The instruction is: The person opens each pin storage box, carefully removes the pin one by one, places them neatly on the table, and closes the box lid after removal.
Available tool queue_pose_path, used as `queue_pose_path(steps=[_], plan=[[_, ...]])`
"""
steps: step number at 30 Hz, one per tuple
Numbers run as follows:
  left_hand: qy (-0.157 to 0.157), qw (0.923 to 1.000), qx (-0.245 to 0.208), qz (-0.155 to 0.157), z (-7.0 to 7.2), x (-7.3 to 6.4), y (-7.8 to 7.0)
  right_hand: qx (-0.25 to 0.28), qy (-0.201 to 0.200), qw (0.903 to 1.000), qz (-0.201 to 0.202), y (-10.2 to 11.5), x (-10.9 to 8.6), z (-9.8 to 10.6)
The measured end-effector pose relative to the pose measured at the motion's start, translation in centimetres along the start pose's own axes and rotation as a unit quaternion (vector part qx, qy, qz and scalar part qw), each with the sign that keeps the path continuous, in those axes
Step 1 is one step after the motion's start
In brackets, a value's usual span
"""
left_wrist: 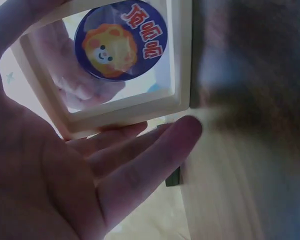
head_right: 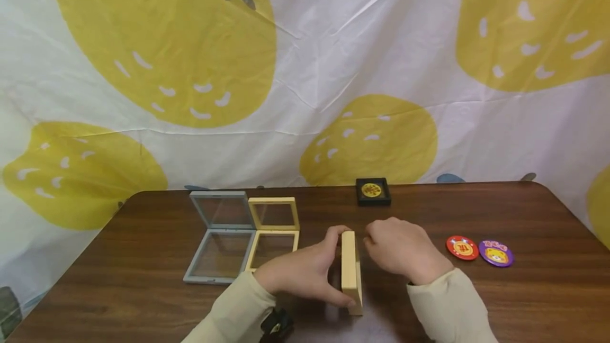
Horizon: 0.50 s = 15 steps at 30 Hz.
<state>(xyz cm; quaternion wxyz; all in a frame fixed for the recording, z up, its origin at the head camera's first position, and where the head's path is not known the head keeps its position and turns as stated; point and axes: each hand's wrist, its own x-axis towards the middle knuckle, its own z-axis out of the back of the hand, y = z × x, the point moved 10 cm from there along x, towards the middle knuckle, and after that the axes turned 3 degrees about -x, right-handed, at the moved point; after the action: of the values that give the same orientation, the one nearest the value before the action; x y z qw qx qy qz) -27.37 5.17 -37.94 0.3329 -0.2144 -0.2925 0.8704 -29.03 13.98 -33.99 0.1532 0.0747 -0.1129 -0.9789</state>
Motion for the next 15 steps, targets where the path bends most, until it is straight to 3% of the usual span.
queue_pose_path(steps=[4, 8, 15], plan=[[-0.031, 0.9985, 0.04, 0.021, 0.3, 0.1, 0.0, 0.088, 0.029, 0.9957, 0.001, -0.1, 0.2, -0.5], [-0.068, 0.9947, 0.074, 0.021, 0.7, 0.2, -0.2, 0.183, 0.078, 0.9799, -0.012, 0.3, 0.5, -1.6], [-0.082, 0.9896, 0.117, 0.019, 1.1, 0.2, -0.5, 0.205, 0.103, 0.973, -0.023, 0.7, 0.5, -2.4]])
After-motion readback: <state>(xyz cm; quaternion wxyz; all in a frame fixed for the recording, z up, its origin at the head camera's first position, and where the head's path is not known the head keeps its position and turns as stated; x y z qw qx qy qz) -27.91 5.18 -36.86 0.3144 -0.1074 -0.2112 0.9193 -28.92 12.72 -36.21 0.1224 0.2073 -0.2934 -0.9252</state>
